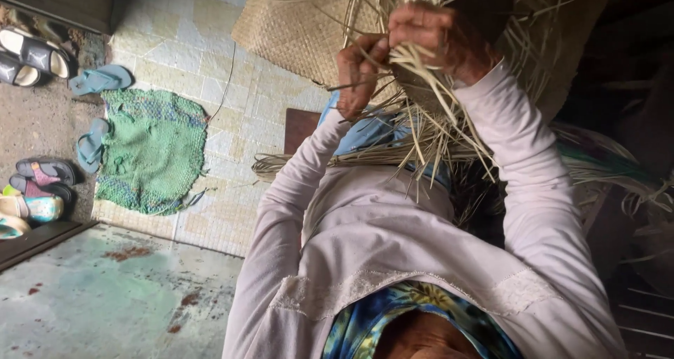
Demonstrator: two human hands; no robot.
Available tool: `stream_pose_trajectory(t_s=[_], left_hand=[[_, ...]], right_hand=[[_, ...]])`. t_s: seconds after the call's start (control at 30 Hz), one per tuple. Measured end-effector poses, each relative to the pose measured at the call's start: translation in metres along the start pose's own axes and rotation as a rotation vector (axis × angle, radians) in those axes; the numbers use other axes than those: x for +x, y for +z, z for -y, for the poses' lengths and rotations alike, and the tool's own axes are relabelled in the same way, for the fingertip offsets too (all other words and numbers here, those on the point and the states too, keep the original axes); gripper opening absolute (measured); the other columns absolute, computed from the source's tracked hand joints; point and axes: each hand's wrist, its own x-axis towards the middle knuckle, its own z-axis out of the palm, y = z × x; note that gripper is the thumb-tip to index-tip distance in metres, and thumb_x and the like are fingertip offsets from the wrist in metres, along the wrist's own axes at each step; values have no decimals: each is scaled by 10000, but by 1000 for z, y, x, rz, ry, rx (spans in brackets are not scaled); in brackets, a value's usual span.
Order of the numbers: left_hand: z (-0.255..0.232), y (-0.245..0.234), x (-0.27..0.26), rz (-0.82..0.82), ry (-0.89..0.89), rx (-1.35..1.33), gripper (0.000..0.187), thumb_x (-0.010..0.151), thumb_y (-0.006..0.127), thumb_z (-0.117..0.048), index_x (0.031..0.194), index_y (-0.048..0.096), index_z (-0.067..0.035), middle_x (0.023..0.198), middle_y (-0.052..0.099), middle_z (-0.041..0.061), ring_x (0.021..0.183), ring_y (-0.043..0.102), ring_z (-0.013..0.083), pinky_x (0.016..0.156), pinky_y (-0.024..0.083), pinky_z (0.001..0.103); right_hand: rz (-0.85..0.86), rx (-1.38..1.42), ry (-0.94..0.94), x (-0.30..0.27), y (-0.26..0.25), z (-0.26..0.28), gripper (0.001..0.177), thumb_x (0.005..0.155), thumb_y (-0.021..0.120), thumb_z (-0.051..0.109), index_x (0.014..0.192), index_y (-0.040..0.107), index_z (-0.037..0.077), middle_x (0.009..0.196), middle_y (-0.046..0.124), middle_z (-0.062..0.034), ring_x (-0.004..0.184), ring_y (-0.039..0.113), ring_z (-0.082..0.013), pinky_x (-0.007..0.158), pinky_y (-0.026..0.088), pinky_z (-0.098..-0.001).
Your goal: The person is weaving dried plant fibers to create the sides of a hat, using their hands to tuck and cross the strands.
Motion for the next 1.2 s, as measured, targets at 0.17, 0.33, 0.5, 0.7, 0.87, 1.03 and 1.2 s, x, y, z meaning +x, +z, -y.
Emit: stream_pose_trajectory(t_s=[0.17, 0.33, 0.5, 0.7, 0.87, 1.03, 1.2], left_hand=[[16, 9, 4, -95, -27, 51, 338, 815, 567, -384, 756, 590, -51, 654, 639, 80, 526, 620, 176, 447, 511, 291], [-11, 15, 4, 15, 334, 225, 205, 946, 414, -199, 825, 490, -52, 596, 605, 50, 451, 628, 134, 402, 559, 226], [16, -3, 14, 32, 335, 517, 370, 910, 423, -430, 834, 551, -91, 617, 560, 41, 493, 532, 134, 407, 409, 249], [-37, 7, 11, 19, -59, 124, 379, 827, 563, -369, 718, 633, -13, 606, 610, 63, 530, 591, 142, 484, 451, 255], [-2, 8, 11, 59, 130, 126, 255, 887, 552, -273, 753, 578, -57, 577, 573, 32, 461, 539, 100, 406, 443, 232], [2, 9, 9, 20, 283, 424, 208, 909, 481, -215, 749, 522, -89, 540, 506, 7, 404, 446, 98, 349, 412, 255], [-22, 10, 9, 3, 76, 370, 290, 873, 548, -299, 754, 589, -38, 584, 611, 98, 505, 620, 187, 454, 508, 282]], right_hand=[[20, -19, 84, -2, -15, 15, 36, 905, 648, -57, 891, 640, -24, 1050, 581, -141, 890, 613, -259, 726, 532, -314], [-79, -206, 33, 5, 4, -9, 177, 895, 627, -85, 800, 571, 53, 840, 522, -60, 668, 534, -152, 527, 489, -240], [-22, -21, 204, 7, -4, -7, 245, 828, 746, -32, 960, 542, -7, 999, 533, -119, 717, 553, -199, 613, 535, -297], [13, 79, 126, -7, -9, 2, 109, 863, 580, -147, 932, 564, -63, 991, 569, -139, 838, 620, -203, 726, 533, -244], [-33, -72, 128, -4, -4, -1, 109, 850, 657, -44, 882, 561, -4, 977, 547, -100, 735, 570, -164, 638, 546, -234], [-38, -84, 218, 2, -2, -2, 218, 797, 683, -81, 929, 554, 35, 996, 541, -97, 709, 586, -169, 617, 555, -244], [113, 249, 317, -30, -6, 2, 75, 851, 630, 83, 789, 587, 87, 719, 556, -42, 733, 558, -221, 725, 472, -339]])
